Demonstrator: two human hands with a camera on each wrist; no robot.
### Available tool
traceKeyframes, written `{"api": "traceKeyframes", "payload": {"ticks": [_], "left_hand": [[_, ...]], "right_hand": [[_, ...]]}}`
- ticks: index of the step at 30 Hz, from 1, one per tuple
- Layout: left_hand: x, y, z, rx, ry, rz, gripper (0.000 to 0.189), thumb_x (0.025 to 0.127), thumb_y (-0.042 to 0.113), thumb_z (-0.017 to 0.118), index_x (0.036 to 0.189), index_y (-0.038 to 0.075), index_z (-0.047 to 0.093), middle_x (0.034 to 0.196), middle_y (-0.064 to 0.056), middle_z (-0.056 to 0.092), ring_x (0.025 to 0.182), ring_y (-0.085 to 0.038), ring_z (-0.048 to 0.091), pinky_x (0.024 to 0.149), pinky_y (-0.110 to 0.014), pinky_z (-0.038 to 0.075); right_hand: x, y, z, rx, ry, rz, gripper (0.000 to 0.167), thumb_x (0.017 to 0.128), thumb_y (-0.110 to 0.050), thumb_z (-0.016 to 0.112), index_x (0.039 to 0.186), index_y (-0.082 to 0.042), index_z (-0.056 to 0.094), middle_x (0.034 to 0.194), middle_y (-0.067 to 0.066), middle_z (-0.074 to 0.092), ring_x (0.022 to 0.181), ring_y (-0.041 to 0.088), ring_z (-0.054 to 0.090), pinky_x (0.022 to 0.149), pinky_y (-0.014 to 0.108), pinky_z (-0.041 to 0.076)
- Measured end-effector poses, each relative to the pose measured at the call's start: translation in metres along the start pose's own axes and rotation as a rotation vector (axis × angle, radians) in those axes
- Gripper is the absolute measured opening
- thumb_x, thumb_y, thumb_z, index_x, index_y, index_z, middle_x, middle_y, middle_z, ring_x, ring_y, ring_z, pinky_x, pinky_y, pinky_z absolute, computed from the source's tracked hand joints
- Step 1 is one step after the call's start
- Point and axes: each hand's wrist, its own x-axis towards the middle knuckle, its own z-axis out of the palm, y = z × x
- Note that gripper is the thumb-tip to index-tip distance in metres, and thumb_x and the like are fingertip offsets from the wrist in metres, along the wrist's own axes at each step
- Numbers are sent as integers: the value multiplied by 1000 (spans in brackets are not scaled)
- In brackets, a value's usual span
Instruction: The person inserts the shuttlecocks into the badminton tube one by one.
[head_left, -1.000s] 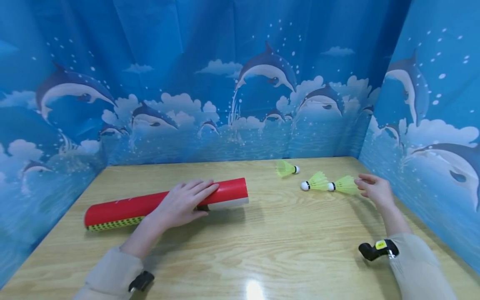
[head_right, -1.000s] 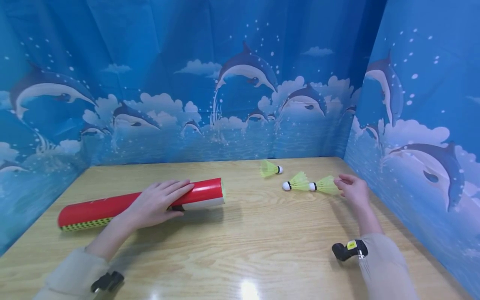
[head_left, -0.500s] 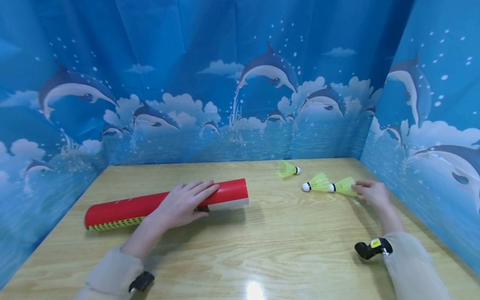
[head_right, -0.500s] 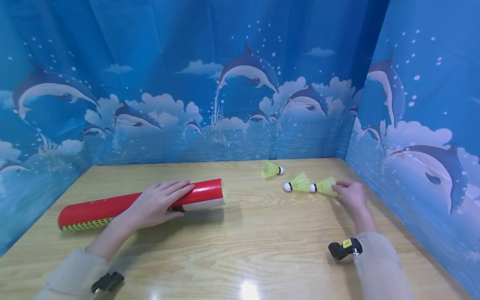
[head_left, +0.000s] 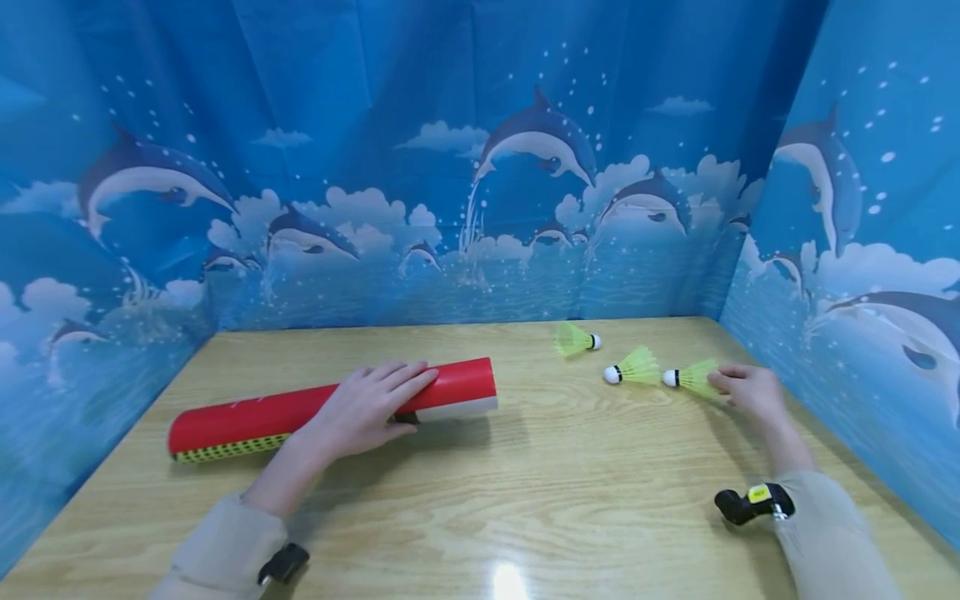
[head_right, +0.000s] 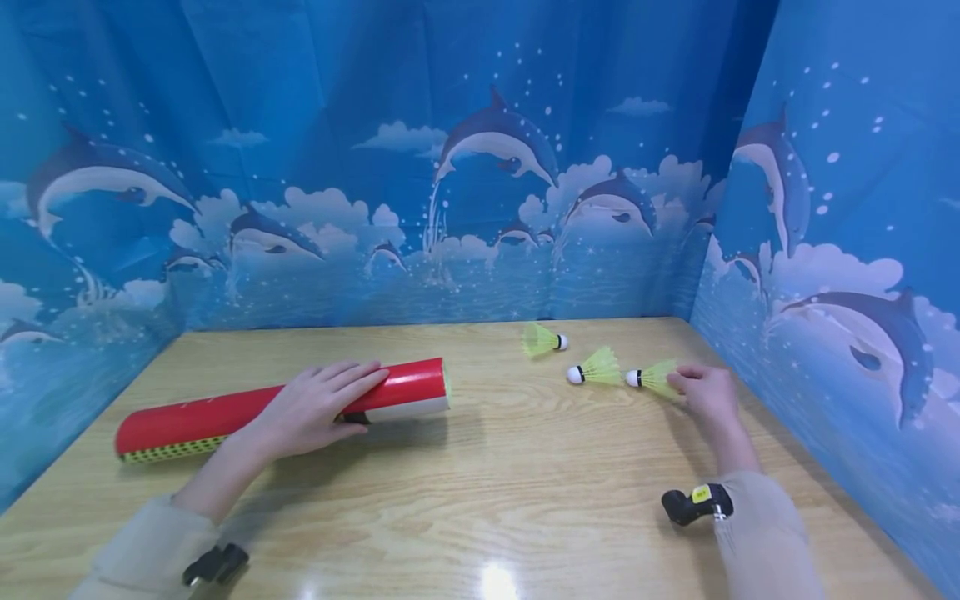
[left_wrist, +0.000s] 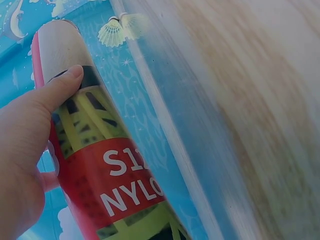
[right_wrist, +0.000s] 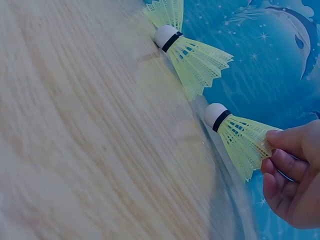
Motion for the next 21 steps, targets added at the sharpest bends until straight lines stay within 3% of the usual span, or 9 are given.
{"api": "traceKeyframes", "payload": {"ticks": [4,8,12,14,17,19,21], "left_hand": [[0,0,0,3,8,5,90,61,32,87,138,14,45,133,-9,51,115,-28,50,83,-48,48],[0,-1,0,4,12,9,90,61,32,87,138,14,45,133,-9,51,115,-28,50,83,-49,48],[0,-1,1,3,19,6,91,60,32,87,138,14,44,133,-9,51,115,-27,51,83,-49,48],[0,-1,1,0,24,6,92,59,32,88,138,15,44,133,-9,51,115,-27,51,83,-49,48],[0,-1,2,1,26,10,92,59,32,88,138,14,44,133,-9,51,114,-27,51,82,-49,48],[0,-2,2,2,26,11,92,59,32,88,138,15,44,133,-9,51,114,-27,51,82,-49,49],[0,-2,3,5,24,12,92,59,32,88,138,15,44,133,-9,51,115,-27,51,82,-49,48]], "right_hand": [[-4,-1,-6,-1,-4,6,54,93,-29,54,124,15,47,99,20,63,86,31,62,72,39,53],[-8,-4,-10,17,2,-11,58,94,-33,51,128,13,45,119,31,51,98,39,57,80,46,50],[-11,-10,-12,44,-16,-10,65,94,-41,49,132,11,41,131,33,40,104,43,53,86,51,45],[-13,-14,-12,58,-30,-11,68,93,-44,49,134,10,40,134,33,38,99,37,57,87,51,45],[-16,-22,-10,79,-27,-31,67,93,-44,50,134,9,40,133,29,40,85,13,61,83,40,50],[-18,-28,-8,105,-20,-54,66,92,-42,52,133,10,42,125,22,49,77,-2,55,76,30,52],[-19,-34,-4,133,-15,-86,63,92,-38,54,130,11,44,111,7,57,74,-8,52,69,22,52]]}}
